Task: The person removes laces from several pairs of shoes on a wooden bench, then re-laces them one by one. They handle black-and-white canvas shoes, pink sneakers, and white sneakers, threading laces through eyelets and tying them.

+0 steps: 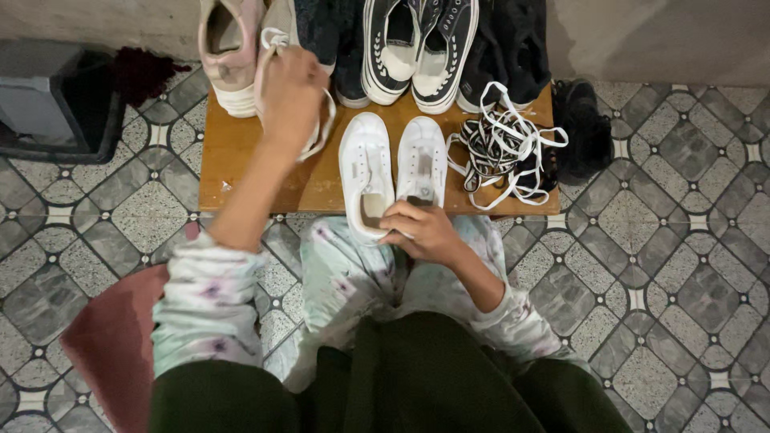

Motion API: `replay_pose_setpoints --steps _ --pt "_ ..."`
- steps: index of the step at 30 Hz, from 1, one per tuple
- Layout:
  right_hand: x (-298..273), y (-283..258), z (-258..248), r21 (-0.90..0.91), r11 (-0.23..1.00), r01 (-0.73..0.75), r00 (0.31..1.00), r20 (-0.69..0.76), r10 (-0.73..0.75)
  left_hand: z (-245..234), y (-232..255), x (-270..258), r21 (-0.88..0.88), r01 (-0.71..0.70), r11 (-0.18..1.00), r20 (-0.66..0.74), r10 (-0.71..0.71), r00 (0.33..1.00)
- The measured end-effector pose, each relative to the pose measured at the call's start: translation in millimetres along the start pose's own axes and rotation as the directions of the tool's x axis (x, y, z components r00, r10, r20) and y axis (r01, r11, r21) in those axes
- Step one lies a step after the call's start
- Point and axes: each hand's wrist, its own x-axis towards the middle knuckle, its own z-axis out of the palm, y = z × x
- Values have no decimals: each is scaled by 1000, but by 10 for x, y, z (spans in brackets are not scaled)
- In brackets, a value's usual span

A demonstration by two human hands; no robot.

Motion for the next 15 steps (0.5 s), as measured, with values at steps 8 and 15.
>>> replay_pose_setpoints --steps 8,15 --pt "41 -34 32 -8 1000 -19 999 -33 19 180 -1511 522 -458 369 808 -196 -497 845" --pt "117 6 53 -51 998 -27 1000 -5 27 448 -1413 787 -17 373 928 300 -351 887"
